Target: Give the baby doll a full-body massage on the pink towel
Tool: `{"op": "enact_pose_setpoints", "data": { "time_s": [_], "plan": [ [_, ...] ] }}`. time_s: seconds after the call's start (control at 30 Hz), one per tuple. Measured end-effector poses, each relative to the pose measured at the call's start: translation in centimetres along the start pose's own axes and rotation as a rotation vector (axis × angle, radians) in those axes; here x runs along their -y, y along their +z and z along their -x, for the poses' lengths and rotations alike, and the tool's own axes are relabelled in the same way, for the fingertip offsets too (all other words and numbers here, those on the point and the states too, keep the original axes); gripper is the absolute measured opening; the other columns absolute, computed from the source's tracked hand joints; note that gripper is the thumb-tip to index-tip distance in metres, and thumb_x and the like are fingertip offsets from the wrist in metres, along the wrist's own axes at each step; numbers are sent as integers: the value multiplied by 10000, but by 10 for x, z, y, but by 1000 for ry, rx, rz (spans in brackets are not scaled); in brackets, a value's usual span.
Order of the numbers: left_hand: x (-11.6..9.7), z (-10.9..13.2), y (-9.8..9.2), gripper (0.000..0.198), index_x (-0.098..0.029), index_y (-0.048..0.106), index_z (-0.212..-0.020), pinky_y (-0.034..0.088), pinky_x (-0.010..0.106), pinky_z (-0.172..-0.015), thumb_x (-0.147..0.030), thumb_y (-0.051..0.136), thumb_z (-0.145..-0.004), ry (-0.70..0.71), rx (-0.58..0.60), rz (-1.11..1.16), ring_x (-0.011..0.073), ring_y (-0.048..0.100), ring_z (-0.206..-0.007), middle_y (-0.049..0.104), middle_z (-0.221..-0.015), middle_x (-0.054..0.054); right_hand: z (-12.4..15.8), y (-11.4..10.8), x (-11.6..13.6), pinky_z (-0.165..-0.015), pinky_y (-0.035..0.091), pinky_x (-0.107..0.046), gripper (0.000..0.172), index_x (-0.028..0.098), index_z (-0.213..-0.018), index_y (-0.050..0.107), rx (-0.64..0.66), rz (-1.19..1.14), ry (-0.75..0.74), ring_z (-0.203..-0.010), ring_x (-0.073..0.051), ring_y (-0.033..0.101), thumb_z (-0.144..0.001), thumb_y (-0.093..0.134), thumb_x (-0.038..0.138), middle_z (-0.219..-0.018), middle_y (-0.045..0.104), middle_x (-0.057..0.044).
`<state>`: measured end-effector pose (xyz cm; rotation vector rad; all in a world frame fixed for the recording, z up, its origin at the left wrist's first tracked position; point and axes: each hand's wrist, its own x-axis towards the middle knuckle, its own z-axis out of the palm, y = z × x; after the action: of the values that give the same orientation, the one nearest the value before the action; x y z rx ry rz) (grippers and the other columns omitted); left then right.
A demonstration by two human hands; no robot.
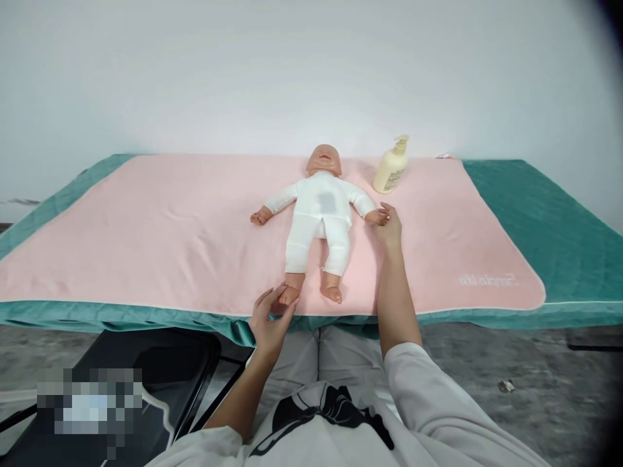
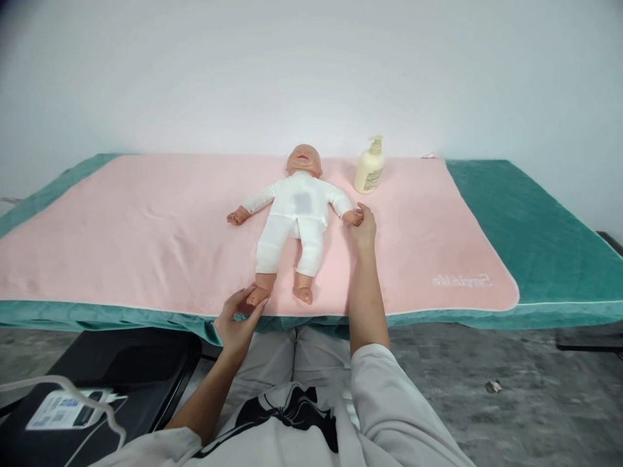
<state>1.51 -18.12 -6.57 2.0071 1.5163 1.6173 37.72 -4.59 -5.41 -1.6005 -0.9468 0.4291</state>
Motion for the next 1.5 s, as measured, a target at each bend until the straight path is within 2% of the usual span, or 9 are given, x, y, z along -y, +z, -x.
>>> {"op": "enact_pose_setpoints", "data": {
  "time_s": [0.1, 0.2, 0.3, 0.47, 0.63, 0.73, 1.0, 1.3, 1.5],
  "plan": [
    [-6, -3, 1, 340, -184, 731, -1103, 631, 383, -898, -319, 809, -801, -78, -2, 60, 238, 747, -980, 772, -1059, 88, -1, -1, 2, -870, 575, -350, 697, 235, -1262, 569, 3, -62, 30, -937, -165, 649, -578, 691, 181, -1206, 615, -71],
    [-12, -6, 3, 340, -180, 728, -1119, 633, 395, -916, -293, 802, -806, -137, -11, 151, 245, 754, -981, 770, -1079, 93, -2, -1, 5, -948, 561, -403, 676, 208, -1254, 549, -87, -156, 4, -1044, -200, 653, -598, 710, 225, -1251, 593, -103],
    [-15, -9, 7, 359, -184, 726, -1150, 626, 408, -943, -280, 797, -811, -179, -37, 233, 253, 748, -1017, 762, -1114, 99, -3, 3, 7, -1036, 525, -445, 665, 203, -1270, 511, -175, -260, -86, -1165, -228, 638, -639, 708, 279, -1318, 556, -124],
    [-17, -19, 17, 415, -178, 715, -1195, 603, 420, -1001, -262, 812, -800, -174, -64, 292, 262, 723, -1095, 745, -1176, 108, 4, 15, 16, -960, 577, -438, 619, 262, -1337, 449, -184, -212, -330, -1209, -239, 622, -784, 668, 433, -1348, 523, -117],
    [-20, -39, 27, 446, -167, 691, -1224, 593, 429, -1022, -300, 806, -814, -139, -76, 283, 261, 714, -1119, 735, -1204, 109, 21, 29, 34, -1044, 546, -441, 442, 229, -1255, 528, -72, -227, -569, -1192, -230, 644, -869, 628, 418, -1227, 617, -112],
    [-24, -51, 33, 432, -170, 686, -1220, 594, 415, -1019, -319, 793, -830, -126, -74, 276, 250, 714, -1121, 732, -1213, 105, 30, 34, 44, -1079, 526, -443, 354, 225, -1220, 585, 16, -174, -653, -1178, -228, 658, -898, 598, 370, -1200, 668, -106],
    [-45, -76, 47, 398, -174, 704, -1169, 607, 379, -977, -347, 798, -824, -117, -109, 256, 231, 729, -1073, 754, -1156, 88, 39, 42, 49, -1083, 537, -445, 337, 236, -1235, 637, 142, -79, -706, -1186, -226, 672, -927, 564, 353, -1233, 717, -100],
    [-40, -104, 63, 411, -218, 703, -1191, 603, 337, -938, -344, 804, -813, -139, -69, 247, 211, 731, -1036, 749, -1169, 56, 34, 46, 47, -1220, 433, -454, 395, 274, -1335, 623, 330, -17, -860, -1344, -178, 590, -1012, 397, 243, -1340, 694, -46],
    [-43, -115, 66, 392, -218, 708, -1181, 602, 323, -932, -319, 801, -814, -118, -73, 270, 199, 730, -1018, 757, -1132, 40, 34, 46, 49, -1244, 402, -474, 406, 278, -1341, 626, 367, 12, -851, -1367, -161, 571, -1023, 380, 227, -1359, 686, -35]
  ]
}}
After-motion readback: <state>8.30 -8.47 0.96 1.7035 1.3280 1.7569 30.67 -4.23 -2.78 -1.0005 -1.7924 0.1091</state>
